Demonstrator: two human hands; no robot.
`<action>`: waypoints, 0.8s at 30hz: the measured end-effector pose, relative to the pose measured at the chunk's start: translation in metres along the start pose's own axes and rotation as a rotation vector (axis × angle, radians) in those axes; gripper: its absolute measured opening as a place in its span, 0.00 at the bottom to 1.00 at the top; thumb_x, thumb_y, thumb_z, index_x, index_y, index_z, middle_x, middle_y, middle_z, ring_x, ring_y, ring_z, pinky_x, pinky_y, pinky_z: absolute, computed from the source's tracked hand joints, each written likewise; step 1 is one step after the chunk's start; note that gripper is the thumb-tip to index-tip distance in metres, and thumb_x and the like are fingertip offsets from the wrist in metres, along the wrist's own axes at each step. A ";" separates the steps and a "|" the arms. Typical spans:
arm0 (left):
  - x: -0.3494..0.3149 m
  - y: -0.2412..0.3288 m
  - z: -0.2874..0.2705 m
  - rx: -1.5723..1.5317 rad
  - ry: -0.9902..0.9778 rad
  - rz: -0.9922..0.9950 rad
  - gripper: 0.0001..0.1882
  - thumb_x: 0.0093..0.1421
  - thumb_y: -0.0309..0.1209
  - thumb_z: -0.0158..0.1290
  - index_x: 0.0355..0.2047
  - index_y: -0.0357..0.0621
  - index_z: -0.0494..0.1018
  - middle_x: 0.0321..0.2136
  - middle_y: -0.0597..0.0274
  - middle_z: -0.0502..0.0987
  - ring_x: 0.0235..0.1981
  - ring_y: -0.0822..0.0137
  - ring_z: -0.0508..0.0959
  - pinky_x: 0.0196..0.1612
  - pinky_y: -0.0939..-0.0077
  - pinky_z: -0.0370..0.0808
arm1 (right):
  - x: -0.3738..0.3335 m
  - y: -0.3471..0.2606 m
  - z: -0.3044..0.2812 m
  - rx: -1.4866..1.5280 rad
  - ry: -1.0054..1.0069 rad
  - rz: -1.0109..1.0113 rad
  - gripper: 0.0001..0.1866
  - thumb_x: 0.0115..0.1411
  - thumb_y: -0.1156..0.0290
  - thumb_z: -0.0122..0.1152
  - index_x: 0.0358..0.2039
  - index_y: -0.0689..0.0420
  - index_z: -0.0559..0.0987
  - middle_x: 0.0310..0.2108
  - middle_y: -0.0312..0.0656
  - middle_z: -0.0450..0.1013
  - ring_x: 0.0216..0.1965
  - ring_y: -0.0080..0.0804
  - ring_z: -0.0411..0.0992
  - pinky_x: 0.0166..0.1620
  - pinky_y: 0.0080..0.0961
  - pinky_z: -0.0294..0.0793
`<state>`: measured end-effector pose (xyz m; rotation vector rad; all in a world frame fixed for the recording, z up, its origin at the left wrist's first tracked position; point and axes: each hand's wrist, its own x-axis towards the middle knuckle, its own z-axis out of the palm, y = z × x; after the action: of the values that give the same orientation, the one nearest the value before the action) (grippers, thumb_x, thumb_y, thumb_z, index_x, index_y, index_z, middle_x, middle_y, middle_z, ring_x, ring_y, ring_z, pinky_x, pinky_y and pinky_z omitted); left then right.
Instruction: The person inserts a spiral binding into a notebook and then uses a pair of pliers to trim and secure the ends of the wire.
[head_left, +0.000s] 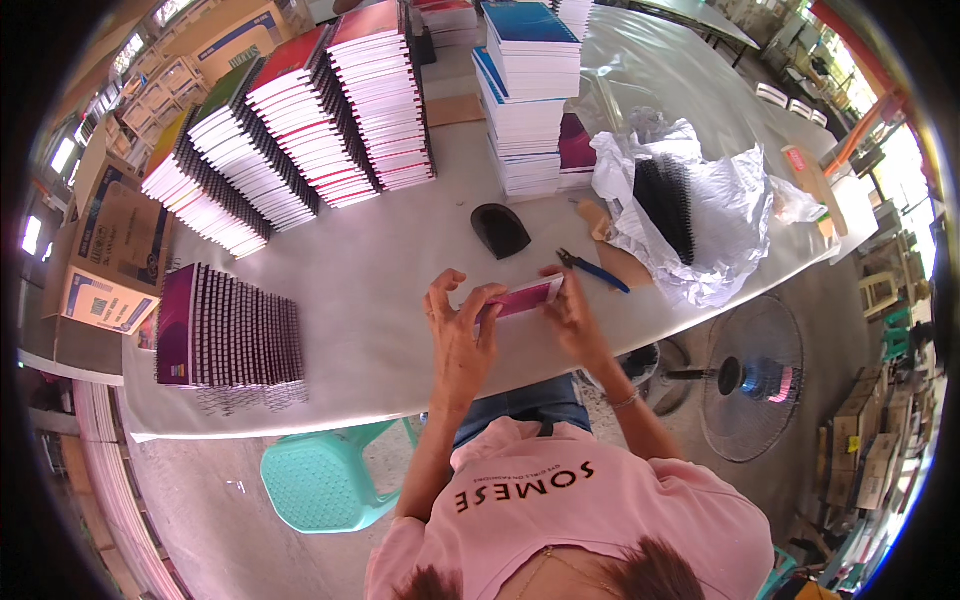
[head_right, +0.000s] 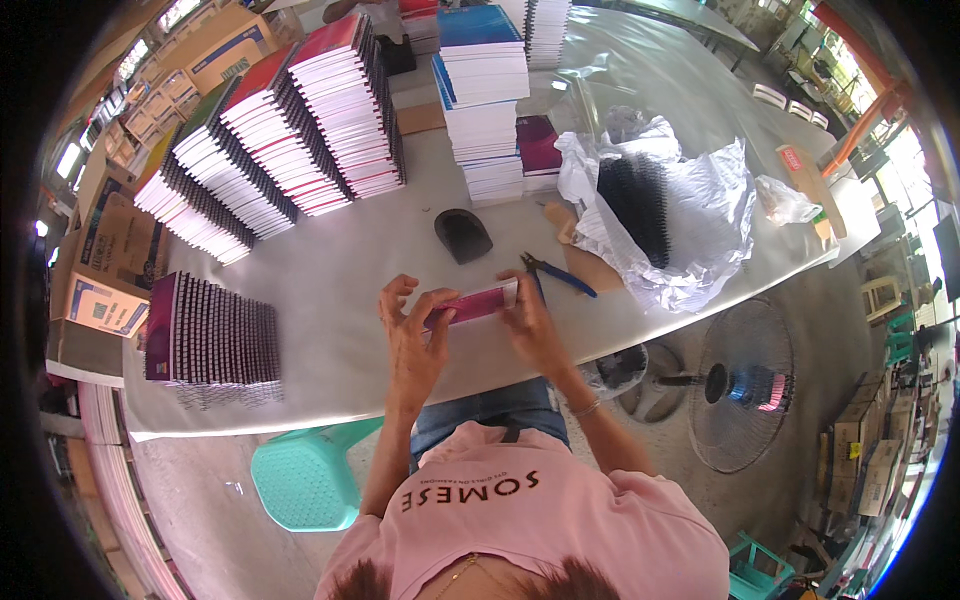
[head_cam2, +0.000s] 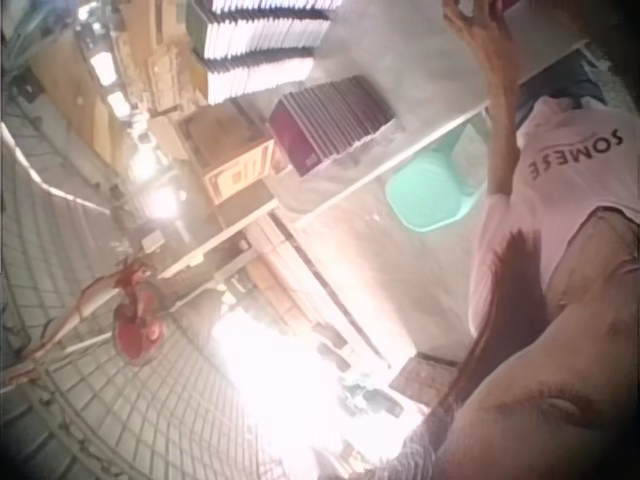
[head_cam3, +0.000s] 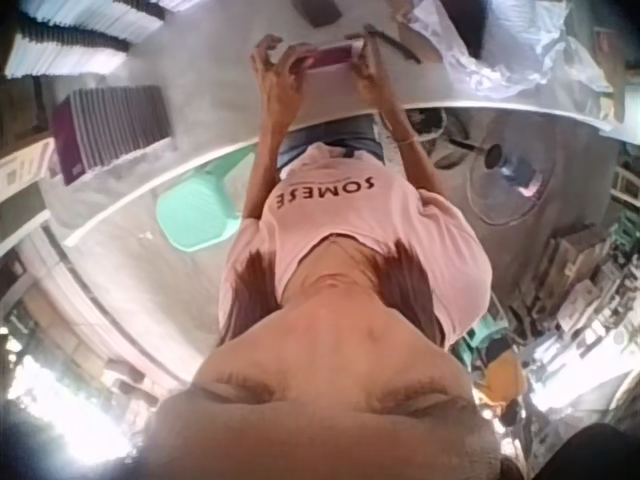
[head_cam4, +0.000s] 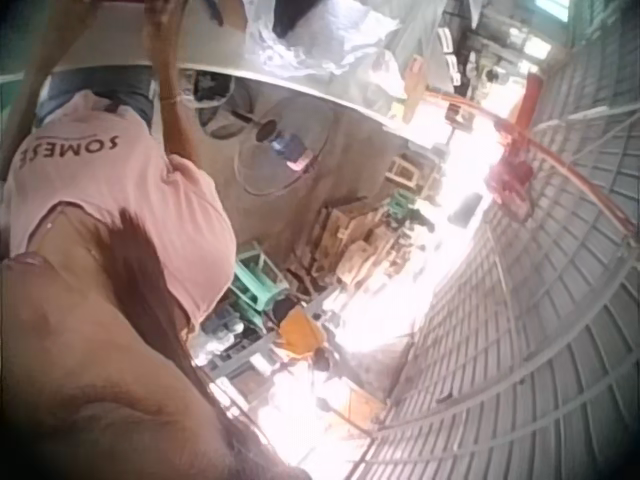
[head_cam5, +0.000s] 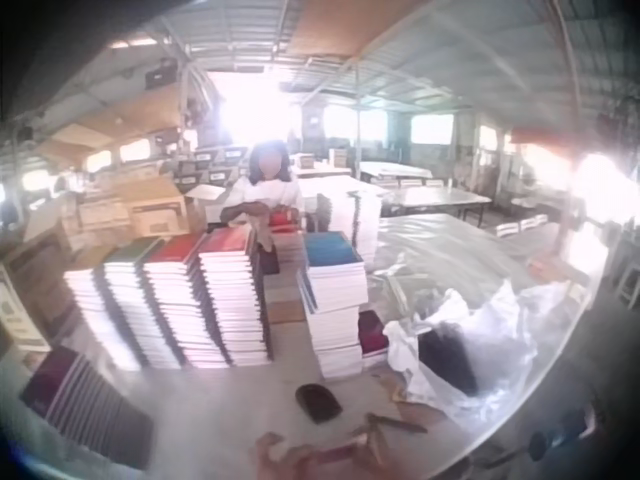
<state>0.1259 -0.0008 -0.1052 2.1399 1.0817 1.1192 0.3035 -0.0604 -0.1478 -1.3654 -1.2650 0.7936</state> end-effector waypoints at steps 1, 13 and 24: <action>0.000 0.001 0.002 -0.039 -0.015 -0.026 0.14 0.53 0.23 0.59 0.41 0.51 0.77 0.48 0.56 0.64 0.53 0.52 0.63 0.55 0.57 0.62 | -0.002 -0.005 0.008 -0.061 -0.041 -0.013 0.33 0.54 0.88 0.50 0.61 0.61 0.57 0.58 0.54 0.61 0.59 0.52 0.64 0.59 0.33 0.64; -0.005 0.002 -0.030 0.293 -0.082 -0.022 0.08 0.54 0.25 0.59 0.35 0.51 0.77 0.49 0.64 0.63 0.56 0.55 0.61 0.57 0.54 0.55 | 0.050 -0.017 -0.178 -1.041 0.639 -0.031 0.14 0.57 0.74 0.59 0.45 0.59 0.77 0.40 0.48 0.77 0.44 0.52 0.72 0.49 0.43 0.69; -0.018 -0.004 -0.036 0.441 -0.174 -0.023 0.16 0.54 0.30 0.60 0.43 0.51 0.73 0.50 0.64 0.64 0.59 0.58 0.62 0.65 0.43 0.45 | 0.040 0.013 -0.229 -0.891 0.414 0.343 0.17 0.54 0.64 0.68 0.35 0.67 0.80 0.31 0.50 0.79 0.33 0.37 0.78 0.39 0.32 0.74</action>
<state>0.0882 -0.0109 -0.0962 2.4932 1.3630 0.7120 0.5316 -0.0788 -0.1032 -2.3613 -1.0869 0.0992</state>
